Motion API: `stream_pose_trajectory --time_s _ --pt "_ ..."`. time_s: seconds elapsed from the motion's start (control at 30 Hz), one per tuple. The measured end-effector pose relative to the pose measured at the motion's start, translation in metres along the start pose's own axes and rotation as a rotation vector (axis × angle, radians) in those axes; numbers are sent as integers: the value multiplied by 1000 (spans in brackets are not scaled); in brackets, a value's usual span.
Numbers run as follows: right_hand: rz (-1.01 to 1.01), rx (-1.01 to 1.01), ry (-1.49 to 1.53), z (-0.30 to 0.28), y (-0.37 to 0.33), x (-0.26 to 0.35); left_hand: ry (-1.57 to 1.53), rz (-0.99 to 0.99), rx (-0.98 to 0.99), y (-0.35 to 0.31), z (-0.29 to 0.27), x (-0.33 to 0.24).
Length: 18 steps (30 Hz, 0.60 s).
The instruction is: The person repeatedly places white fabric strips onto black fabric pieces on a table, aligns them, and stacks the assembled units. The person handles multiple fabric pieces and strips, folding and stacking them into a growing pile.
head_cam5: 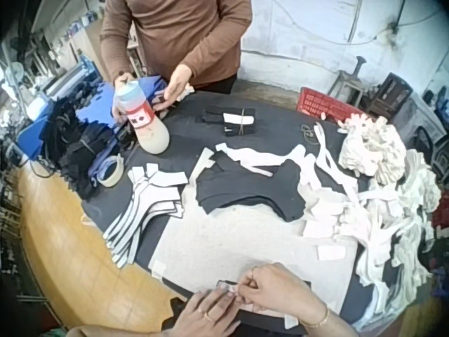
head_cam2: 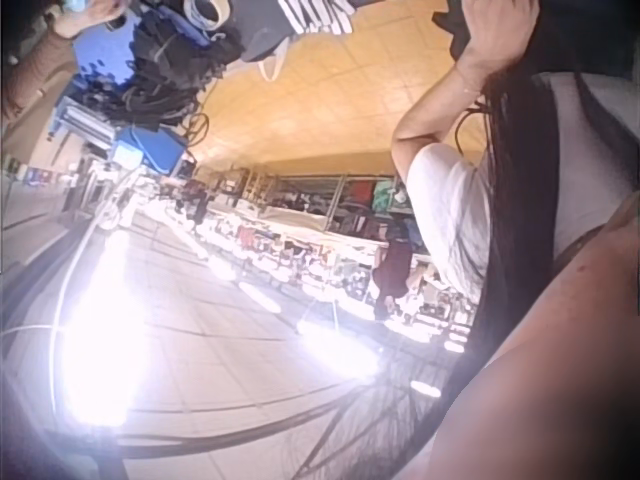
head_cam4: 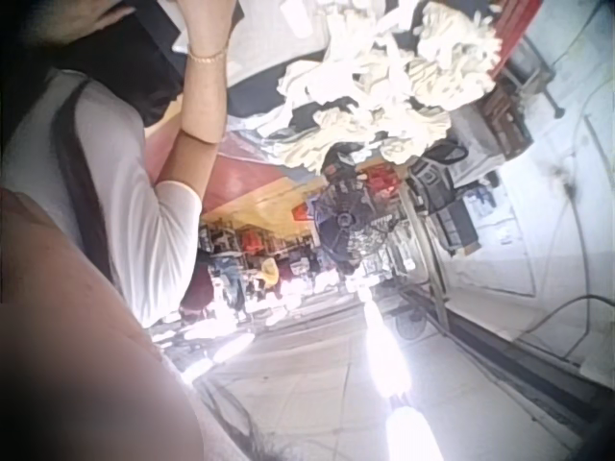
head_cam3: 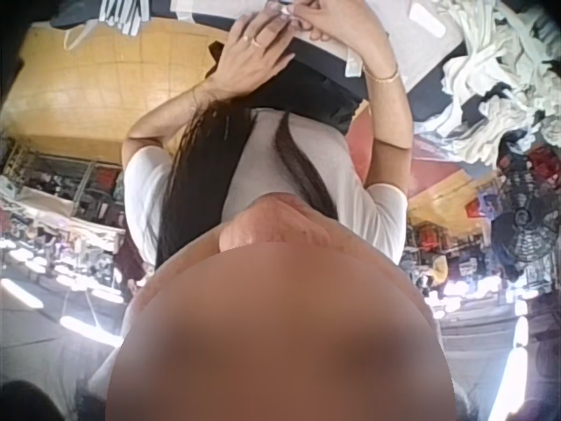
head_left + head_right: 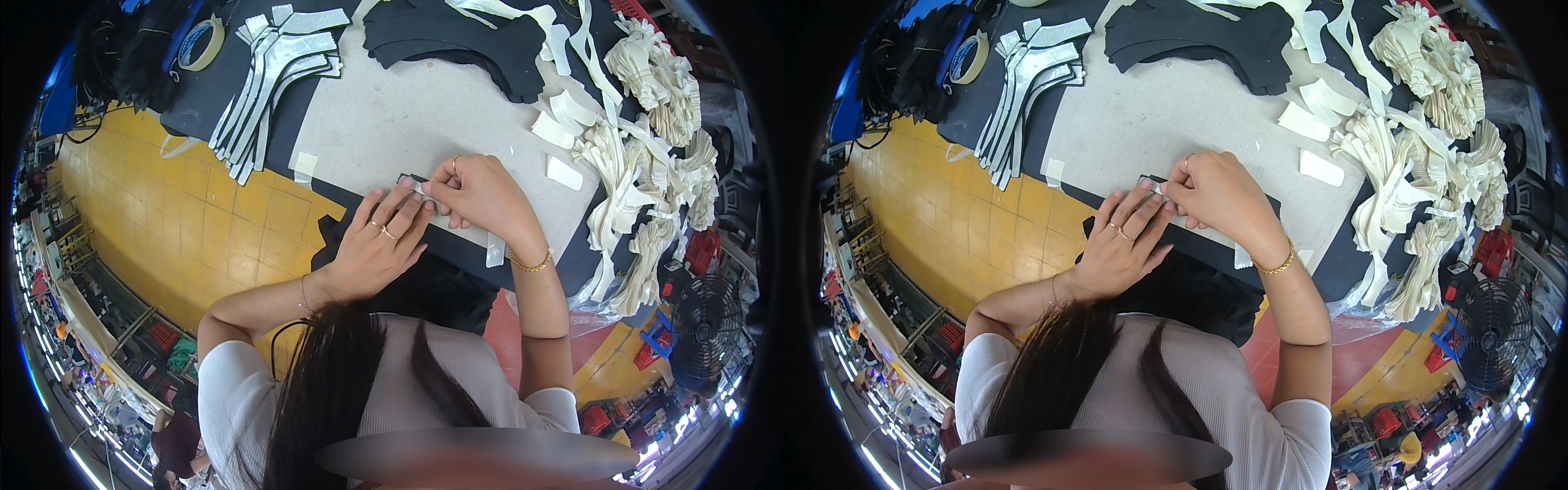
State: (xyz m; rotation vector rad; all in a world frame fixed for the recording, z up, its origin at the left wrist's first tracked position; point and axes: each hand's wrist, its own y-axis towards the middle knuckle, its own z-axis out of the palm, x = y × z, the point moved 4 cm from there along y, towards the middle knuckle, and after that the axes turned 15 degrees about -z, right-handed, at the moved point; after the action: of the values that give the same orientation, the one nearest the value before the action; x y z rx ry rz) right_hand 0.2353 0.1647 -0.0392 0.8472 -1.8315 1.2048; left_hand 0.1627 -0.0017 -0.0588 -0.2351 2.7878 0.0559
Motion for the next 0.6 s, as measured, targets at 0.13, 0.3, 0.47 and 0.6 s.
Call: stream_pose_trajectory --time_s 0.13,0.3,0.47,0.6 --pt "-13 -5 2 1 0 -1 15 -10 2 1 -2 -1" --pt "-29 -50 46 -3 -10 -4 43 -8 13 2 -6 -1" --pt "-26 -196 69 -32 -60 -25 17 -1 -32 2 -5 -1" --pt "102 -384 42 -40 -92 -57 -54 8 -105 2 -1 -4"
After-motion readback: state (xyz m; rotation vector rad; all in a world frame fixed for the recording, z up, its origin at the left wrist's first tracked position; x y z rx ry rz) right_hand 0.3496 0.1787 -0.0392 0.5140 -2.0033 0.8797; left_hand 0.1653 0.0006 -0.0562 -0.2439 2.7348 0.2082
